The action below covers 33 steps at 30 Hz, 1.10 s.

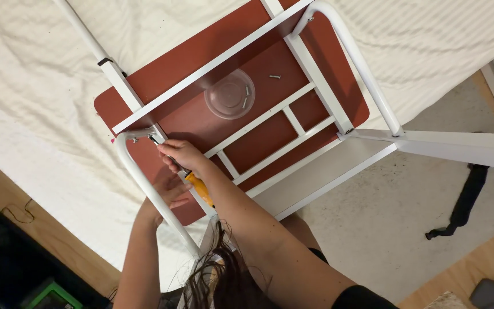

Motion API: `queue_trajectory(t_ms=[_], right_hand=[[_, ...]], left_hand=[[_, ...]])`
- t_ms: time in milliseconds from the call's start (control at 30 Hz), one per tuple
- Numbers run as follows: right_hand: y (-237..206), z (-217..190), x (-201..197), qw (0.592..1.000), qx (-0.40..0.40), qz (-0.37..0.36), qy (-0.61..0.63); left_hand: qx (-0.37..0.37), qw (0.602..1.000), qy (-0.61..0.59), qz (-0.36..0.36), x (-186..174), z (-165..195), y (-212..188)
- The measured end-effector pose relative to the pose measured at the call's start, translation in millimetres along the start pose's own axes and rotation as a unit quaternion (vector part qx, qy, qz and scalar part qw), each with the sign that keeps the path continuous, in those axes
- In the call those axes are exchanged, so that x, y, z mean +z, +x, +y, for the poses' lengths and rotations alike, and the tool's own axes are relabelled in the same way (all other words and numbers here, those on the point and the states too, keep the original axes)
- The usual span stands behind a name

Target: The person assembles a small side table with a reddish-brown top and white metal frame on a bed. They align the frame rails to the tabletop, insert screws by hand from a clear cup, and use a screwdriver to tighten the screws at the frame joints, working around the table.

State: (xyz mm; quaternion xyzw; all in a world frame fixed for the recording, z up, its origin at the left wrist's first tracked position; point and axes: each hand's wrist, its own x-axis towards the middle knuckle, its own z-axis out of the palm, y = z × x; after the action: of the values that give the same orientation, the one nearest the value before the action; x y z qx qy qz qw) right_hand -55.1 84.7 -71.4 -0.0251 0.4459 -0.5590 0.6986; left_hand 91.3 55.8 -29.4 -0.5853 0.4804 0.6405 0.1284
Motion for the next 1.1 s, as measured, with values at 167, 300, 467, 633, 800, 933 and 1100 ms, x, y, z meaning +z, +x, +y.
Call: queue_trajectory(t_ms=[167, 300, 467, 633, 800, 933, 1100], right_hand=[[-1, -6, 9, 0.999, 0.014, 0.041, -0.027], [-3, -10, 10, 0.996, 0.075, 0.045, 0.003], [0, -17, 11, 0.997, 0.008, 0.015, -0.081], [-13, -49, 5, 0.809, -0.109, 0.075, -0.572], [-73, -81, -10, 0.807, -0.206, 0.036, -0.553], [-107, -65, -12, 0.782, -0.176, 0.053, -0.596], [-95, -14, 9, 0.694, 0.024, 0.007, -0.72]], left_hand=[[0.067, 0.983, 0.124, 0.117, 14, 3, 9], [0.12, 0.982, 0.117, 0.085, 11, 6, 22], [0.167, 0.984, -0.011, 0.054, 14, 9, 22], [0.124, 0.99, -0.049, 0.052, 23, 21, 17], [0.109, 0.987, -0.107, 0.044, 31, 26, -2], [0.139, 0.983, -0.114, 0.038, 36, 25, -17], [0.146, 0.977, -0.148, 0.037, 38, 22, -19]])
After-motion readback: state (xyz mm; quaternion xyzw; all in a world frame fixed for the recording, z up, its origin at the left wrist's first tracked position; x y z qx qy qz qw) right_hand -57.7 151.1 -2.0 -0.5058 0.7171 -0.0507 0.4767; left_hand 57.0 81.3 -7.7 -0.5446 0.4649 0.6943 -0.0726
